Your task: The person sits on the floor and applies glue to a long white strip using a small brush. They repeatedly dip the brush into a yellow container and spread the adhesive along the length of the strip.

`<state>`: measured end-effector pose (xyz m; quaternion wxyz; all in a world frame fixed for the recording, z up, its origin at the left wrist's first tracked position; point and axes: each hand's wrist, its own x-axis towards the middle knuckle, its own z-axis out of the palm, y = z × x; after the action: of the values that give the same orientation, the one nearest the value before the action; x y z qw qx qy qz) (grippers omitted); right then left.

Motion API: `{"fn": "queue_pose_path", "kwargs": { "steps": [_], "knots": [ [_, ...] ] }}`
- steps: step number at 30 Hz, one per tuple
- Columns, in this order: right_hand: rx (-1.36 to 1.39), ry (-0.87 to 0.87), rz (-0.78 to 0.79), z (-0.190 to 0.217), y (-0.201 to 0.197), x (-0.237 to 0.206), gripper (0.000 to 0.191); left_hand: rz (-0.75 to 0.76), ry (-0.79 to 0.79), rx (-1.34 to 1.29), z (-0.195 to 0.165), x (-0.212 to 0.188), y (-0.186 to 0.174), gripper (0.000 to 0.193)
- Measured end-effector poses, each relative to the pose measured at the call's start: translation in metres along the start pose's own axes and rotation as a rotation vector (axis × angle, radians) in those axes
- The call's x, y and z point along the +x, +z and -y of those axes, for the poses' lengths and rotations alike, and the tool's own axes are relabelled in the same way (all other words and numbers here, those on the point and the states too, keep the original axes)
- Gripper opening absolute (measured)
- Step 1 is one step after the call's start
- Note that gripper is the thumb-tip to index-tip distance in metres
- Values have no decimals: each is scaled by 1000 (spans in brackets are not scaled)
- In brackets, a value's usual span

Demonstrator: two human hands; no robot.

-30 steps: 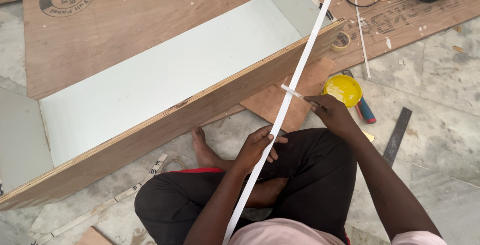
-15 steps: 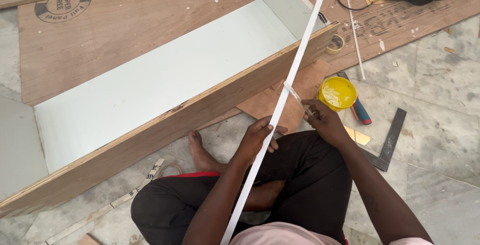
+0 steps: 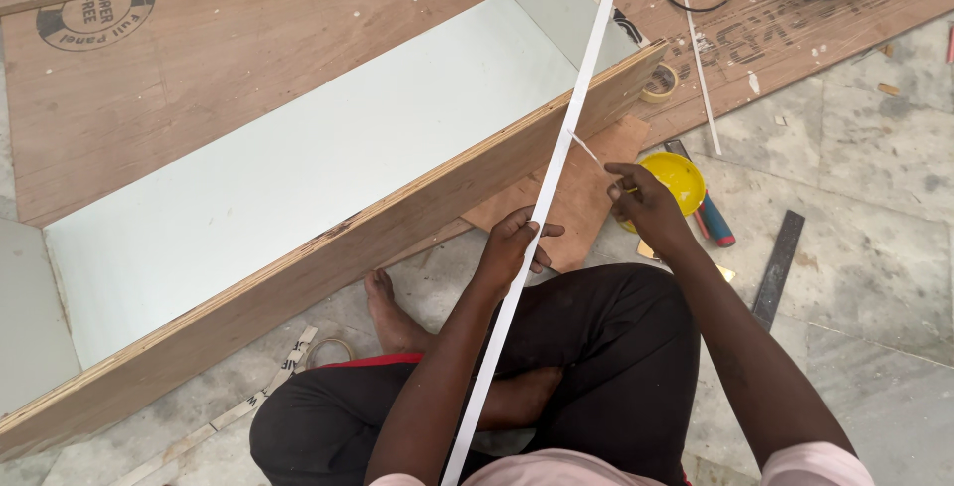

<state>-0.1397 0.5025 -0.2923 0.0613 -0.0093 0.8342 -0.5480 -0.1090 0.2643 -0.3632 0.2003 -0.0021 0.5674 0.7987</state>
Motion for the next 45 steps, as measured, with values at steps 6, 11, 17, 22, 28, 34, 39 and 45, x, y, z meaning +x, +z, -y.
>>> {"fn": "queue_pose_path", "kwargs": {
  "steps": [6,11,17,22,28,34,39,45],
  "knots": [
    [-306,-184,-25,4,7,11,36,-23,-1,66,-3,0,0,40],
    [-357,-263,7,-2,12,2,35,-18,25,82,-5,1,4,41],
    [32,-21,20,-9,23,9,36,-38,-5,85,-12,-1,4,42],
    [-303,-99,-11,-10,33,-1,45,-14,18,24,-17,2,4,41],
    [-418,-114,119,0,18,-34,47,-35,-19,23,-20,1,2,36],
    [-258,-19,92,9,-5,-27,44,-27,-8,-2,-17,0,-2,32],
    [-489,-293,-98,8,-9,4,43,-28,-7,14,-18,-4,-2,33],
    [-596,-357,-113,5,-8,21,44,-33,-18,25,-20,-6,-1,35]
  ]
}}
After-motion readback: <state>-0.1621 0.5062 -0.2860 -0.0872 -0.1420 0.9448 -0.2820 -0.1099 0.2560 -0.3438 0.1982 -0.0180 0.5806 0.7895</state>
